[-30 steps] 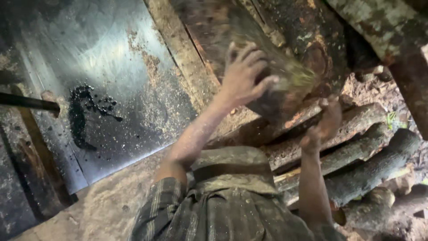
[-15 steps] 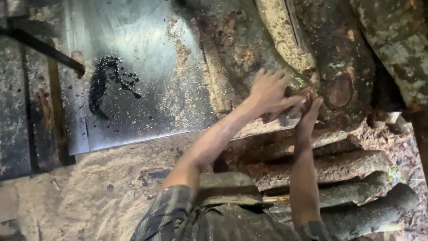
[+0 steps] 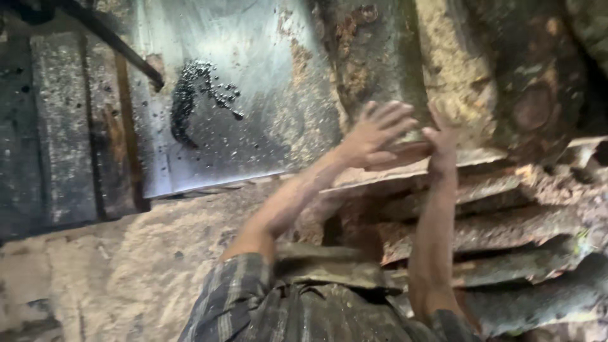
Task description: The person mills a log into a board using a table saw.
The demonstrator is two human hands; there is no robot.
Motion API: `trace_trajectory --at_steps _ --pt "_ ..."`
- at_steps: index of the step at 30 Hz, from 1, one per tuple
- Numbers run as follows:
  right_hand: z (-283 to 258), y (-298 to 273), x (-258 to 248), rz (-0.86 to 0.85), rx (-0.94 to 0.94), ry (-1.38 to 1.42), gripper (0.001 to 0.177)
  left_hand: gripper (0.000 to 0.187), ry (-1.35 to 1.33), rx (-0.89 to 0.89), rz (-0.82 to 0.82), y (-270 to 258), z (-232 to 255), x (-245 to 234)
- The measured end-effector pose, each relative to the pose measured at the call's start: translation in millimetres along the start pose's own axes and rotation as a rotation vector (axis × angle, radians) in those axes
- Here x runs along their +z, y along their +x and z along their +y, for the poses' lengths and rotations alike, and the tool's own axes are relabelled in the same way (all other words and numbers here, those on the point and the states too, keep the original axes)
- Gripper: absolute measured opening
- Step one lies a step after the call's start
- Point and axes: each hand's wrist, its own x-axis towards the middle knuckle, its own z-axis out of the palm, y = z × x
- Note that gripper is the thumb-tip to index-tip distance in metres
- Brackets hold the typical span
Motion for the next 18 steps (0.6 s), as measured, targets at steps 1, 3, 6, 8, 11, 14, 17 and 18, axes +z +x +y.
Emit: trace_trajectory --at_steps 1,3,6,8,11,14,17,18 --pt "-10.5 -12.0 27.2 0.047 -0.053 -0.208 0.072 0.086 -0.039 0.031 0.143 -27.2 -7.3 -3.0" --pt "-33.8 -32.2 84.4 0.055 -0.173 -0.62 0.079 0.083 -0.435 -0.072 0.217 -80.0 -25.7 -16.6" --pt "-62.2 -31.4 168.3 -0.018 -0.208 -1.087 0.087 0.083 -0.488 -0.131 0.123 -145.0 -63.1 -46.5" --pt "-65.4 -39.2 221.1 -0.073 -0.184 -1.35 0.089 0.083 -0.373 -0.22 0.02 -185.3 -75.7 -57.9" --pt "-43.3 -61.4 262.7 -0.126 -0.291 -1.567 0.095 0.08 -0.41 -0.385 0.01 -229.9 -99.3 -84.8" --pt "-1.5 -57.9 260.7 -0.133 -0.292 -1.075 0.081 0.085 -0.617 -0.605 0.255 -223.5 -101.7 -121.1" --pt "22.3 -13.8 241.6 0.184 -0.159 -1.07 0.086 0.116 -0.395 -0.855 0.335 -174.4 -70.4 -142.4" --pt "31.8 -2.1 247.5 0.044 0.026 -0.454 0.097 0.139 -0.125 -0.965 0.242 -168.0 -57.7 -144.2"
